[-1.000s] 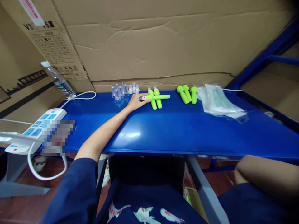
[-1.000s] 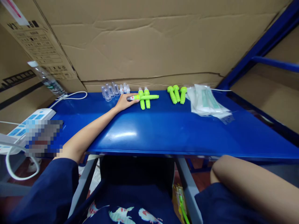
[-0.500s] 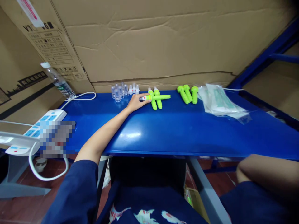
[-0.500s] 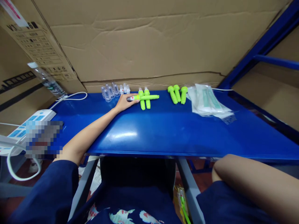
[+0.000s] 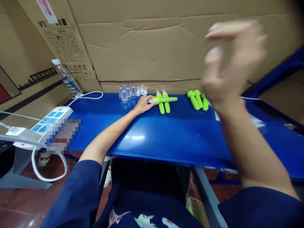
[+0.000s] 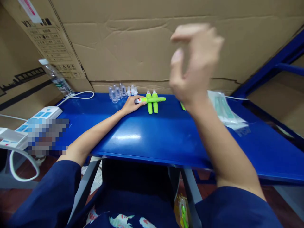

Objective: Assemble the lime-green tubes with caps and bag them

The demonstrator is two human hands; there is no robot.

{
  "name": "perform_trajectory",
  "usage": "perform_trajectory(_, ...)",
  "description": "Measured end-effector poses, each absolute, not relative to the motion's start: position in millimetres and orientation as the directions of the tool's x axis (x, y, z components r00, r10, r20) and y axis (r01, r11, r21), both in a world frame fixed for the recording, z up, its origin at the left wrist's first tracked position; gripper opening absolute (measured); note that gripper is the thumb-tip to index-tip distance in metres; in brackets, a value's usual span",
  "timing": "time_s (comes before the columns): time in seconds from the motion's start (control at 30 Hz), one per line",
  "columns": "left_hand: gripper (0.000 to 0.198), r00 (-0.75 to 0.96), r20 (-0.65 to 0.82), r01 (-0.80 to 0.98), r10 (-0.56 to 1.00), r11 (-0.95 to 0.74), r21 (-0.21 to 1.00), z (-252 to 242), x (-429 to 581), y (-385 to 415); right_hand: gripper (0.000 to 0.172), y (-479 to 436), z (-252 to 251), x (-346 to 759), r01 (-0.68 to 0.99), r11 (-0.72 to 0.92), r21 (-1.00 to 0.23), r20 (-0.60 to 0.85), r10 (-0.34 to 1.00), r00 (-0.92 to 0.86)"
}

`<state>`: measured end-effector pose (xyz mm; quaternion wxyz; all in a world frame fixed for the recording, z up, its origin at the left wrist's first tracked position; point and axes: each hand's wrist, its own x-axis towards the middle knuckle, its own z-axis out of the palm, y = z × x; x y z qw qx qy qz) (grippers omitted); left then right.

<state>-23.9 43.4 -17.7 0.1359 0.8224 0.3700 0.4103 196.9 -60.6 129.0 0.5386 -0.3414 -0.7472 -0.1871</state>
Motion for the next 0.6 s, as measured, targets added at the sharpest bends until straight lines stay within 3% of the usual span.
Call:
perform_trajectory(0.13, 0.033, 0.403, 0.604, 0.492, 0.688, -0.719, 0.491, -17, -23, 40, 0.043, -22, 69, 201, 0.845, 0.535, -0.017, 0.799, 0.515, -0.310)
perform_trajectory(0.27, 0.036, 0.407, 0.653, 0.472, 0.638, -0.759, 0.448, -17, -22, 37, 0.049, 16, 9, 228, 0.859, 0.511, 0.021, 0.622, 0.666, -0.412)
perform_trajectory(0.4, 0.040, 0.429, 0.682, 0.458, 0.593, -0.793, 0.401, -17, -24, 38, 0.048, 20, 1, 242, 0.876, 0.482, -0.005, 0.465, 0.777, -0.424)
perform_trajectory(0.6, 0.042, 0.493, 0.690, 0.434, 0.530, -0.837, 0.333, -17, -26, 41, 0.044, 19, 9, 240, 0.842, 0.540, 0.002, 0.376, 0.780, -0.501)
